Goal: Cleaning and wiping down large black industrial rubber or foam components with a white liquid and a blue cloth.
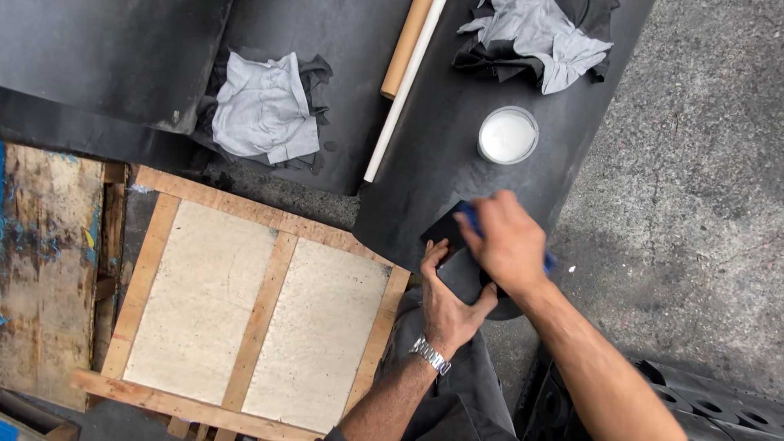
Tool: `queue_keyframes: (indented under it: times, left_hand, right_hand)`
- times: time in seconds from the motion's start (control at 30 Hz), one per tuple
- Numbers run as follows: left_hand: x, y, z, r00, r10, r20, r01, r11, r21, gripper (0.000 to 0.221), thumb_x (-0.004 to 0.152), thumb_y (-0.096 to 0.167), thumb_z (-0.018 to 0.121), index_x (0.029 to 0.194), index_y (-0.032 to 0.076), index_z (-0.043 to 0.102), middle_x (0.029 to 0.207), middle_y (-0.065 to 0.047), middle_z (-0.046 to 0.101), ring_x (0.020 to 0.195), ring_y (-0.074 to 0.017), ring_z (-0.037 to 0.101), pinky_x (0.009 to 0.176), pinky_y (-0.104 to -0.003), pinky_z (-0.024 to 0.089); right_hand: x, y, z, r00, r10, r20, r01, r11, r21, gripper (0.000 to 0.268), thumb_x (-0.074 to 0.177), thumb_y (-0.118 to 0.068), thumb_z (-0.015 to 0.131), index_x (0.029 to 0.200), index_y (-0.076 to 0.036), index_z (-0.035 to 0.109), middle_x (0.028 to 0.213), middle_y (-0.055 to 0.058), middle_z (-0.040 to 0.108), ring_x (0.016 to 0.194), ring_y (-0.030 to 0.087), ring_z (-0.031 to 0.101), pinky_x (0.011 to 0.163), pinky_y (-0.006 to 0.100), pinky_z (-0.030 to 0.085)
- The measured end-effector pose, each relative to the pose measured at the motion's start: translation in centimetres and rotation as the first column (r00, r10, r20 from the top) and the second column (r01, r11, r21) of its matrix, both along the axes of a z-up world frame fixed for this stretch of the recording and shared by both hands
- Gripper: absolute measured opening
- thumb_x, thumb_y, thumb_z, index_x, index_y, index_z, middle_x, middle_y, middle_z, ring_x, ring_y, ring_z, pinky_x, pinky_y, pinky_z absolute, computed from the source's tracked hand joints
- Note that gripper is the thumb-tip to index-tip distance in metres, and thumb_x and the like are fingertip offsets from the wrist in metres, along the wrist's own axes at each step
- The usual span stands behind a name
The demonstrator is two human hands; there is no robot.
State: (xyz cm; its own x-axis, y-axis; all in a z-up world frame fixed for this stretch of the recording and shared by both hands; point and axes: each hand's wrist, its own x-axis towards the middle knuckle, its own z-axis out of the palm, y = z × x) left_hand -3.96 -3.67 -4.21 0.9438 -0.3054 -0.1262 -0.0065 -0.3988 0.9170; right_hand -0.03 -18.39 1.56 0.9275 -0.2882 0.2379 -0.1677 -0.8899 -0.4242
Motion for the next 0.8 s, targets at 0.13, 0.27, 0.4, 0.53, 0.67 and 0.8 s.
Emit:
queue_keyframes:
  times: [0.13, 0.27, 0.4, 0.53, 0.67, 0.8]
  left_hand:
    - [0.4, 0.3, -0.2, 0.997, 0.064, -0.04, -0.064, 0.998, 0.003, 0.086, 0.078, 0.029, 0.082, 0.142, -0.001, 0.032, 0.151, -0.025, 0.041, 0.153, -0.0441, 0.03, 0.121, -0.059, 0.032]
    - [0.2, -0.2, 0.0, 0.995, 0.103, -0.019, -0.102, 0.995, 0.014, 0.082, 0.077, 0.024, 0.079, 0.141, -0.001, 0.034, 0.15, -0.024, 0.045, 0.15, -0.0408, 0.036, 0.122, -0.057, 0.033]
    - [0.4, -0.4, 0.1, 0.996, 0.088, -0.004, -0.087, 0.995, 0.04, 0.081, 0.078, 0.024, 0.079, 0.141, 0.0, 0.035, 0.15, -0.024, 0.044, 0.148, -0.0399, 0.039, 0.121, -0.054, 0.036]
    - [0.2, -0.1, -0.3, 0.997, 0.082, -0.016, -0.082, 0.997, 0.011, 0.083, 0.076, 0.024, 0.081, 0.141, -0.001, 0.034, 0.149, -0.025, 0.044, 0.144, -0.0398, 0.042, 0.119, -0.054, 0.038]
    - [0.8, 0.9, -1.0, 0.996, 0.086, -0.019, -0.086, 0.996, -0.006, 0.082, 0.077, 0.023, 0.08, 0.141, 0.0, 0.033, 0.148, -0.026, 0.045, 0.143, -0.0398, 0.044, 0.119, -0.054, 0.039]
    - [1.6, 0.5, -0.6, 0.992, 0.112, -0.058, -0.115, 0.992, -0.053, 0.085, 0.077, 0.023, 0.079, 0.144, 0.0, 0.033, 0.148, -0.026, 0.044, 0.141, -0.0392, 0.046, 0.118, -0.054, 0.04]
  right_hand:
    - [-3.1, -1.4, -0.7, 0.999, 0.022, -0.033, -0.023, 0.999, -0.045, 0.027, 0.091, -0.025, 0.08, 0.105, -0.006, 0.066, 0.093, 0.011, 0.058, 0.071, 0.03, 0.065, 0.058, 0.041, 0.053]
    - [-10.2, -1.7, -2.1, 0.989, -0.072, -0.128, 0.066, 0.997, -0.045, 0.027, 0.088, -0.024, 0.081, 0.101, -0.006, 0.067, 0.089, 0.012, 0.057, 0.064, 0.03, 0.064, 0.054, 0.041, 0.052]
    - [-6.4, -1.7, -1.4, 0.998, -0.024, -0.065, 0.023, 1.0, -0.013, 0.025, 0.088, -0.023, 0.08, 0.1, -0.006, 0.065, 0.087, 0.01, 0.058, 0.065, 0.029, 0.064, 0.054, 0.04, 0.052]
    - [0.9, -1.5, -0.1, 0.995, 0.098, 0.027, -0.097, 0.995, -0.019, 0.027, 0.092, -0.024, 0.08, 0.1, -0.006, 0.062, 0.091, 0.01, 0.057, 0.071, 0.03, 0.064, 0.06, 0.04, 0.053]
    - [-4.6, -3.5, -0.8, 0.996, 0.066, -0.054, -0.065, 0.998, 0.019, 0.029, 0.087, -0.02, 0.079, 0.103, -0.003, 0.062, 0.093, 0.013, 0.058, 0.068, 0.031, 0.065, 0.056, 0.04, 0.052]
    - [-14.9, -1.7, -3.8, 0.988, 0.059, -0.14, -0.054, 0.998, 0.038, 0.026, 0.079, -0.019, 0.079, 0.092, -0.004, 0.062, 0.086, 0.012, 0.06, 0.062, 0.029, 0.066, 0.052, 0.039, 0.053]
